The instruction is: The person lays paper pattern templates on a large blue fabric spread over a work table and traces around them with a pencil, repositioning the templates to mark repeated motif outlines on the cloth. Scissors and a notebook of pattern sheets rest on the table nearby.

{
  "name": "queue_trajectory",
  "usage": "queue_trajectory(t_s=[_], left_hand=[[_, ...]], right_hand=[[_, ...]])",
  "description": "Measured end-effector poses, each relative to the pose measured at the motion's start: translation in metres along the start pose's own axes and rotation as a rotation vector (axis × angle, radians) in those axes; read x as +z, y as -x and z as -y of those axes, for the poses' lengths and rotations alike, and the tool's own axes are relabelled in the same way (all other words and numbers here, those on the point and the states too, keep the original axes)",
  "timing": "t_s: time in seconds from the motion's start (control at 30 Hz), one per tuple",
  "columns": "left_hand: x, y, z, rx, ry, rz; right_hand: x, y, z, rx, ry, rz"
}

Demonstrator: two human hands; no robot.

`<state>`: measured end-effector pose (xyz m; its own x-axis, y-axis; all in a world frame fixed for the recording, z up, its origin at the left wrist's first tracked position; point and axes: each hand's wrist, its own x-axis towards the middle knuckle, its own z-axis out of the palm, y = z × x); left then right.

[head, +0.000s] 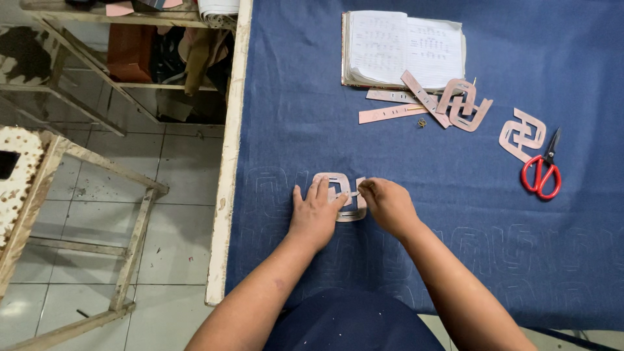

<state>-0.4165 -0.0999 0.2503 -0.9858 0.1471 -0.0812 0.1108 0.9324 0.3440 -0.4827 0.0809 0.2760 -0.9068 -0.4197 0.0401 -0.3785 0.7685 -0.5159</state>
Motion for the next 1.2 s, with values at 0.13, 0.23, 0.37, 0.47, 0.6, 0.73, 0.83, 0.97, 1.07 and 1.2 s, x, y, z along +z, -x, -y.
queue_trajectory(t_s=[0.13,0.23,0.37,0.47,0.6,0.73,0.83,0.97,1.07,1.2], left_hand=[[0.001,0.001,0.000,0.001,0.010,0.015],[0.002,0.003,0.001,0.004,0.016,-0.004],[0.001,0.002,0.000,-0.003,0.024,0.008],[-0.001,0.000,0.000,-0.003,0.030,0.016],[-0.005,-0.001,0.000,-0.007,0.038,0.040],[-0.006,-0.001,-0.001,-0.023,0.034,0.068],[-0.008,-0.001,-0.002,-0.024,0.030,0.084],[-0.009,-0.002,-0.003,-0.026,0.032,0.093],[-0.010,-0.001,-0.003,-0.019,0.018,0.085],[-0.009,0.000,-0.002,-0.010,0.009,0.063]], right_hand=[[-0.001,-0.004,0.002,0.127,-0.069,0.008],[-0.002,-0.004,0.001,0.180,-0.143,0.035],[-0.005,-0.010,-0.002,0.099,-0.032,0.055],[-0.005,-0.018,-0.004,0.097,-0.087,0.021],[-0.003,-0.025,-0.002,0.123,-0.105,-0.013],[-0.004,-0.025,-0.005,0.121,-0.080,-0.012],[-0.008,-0.024,-0.011,0.108,-0.037,-0.040],[-0.012,-0.022,-0.016,0.122,-0.045,-0.045],[-0.010,-0.019,-0.018,0.130,-0.076,-0.053],[-0.005,-0.004,-0.023,0.002,-0.013,-0.042]])
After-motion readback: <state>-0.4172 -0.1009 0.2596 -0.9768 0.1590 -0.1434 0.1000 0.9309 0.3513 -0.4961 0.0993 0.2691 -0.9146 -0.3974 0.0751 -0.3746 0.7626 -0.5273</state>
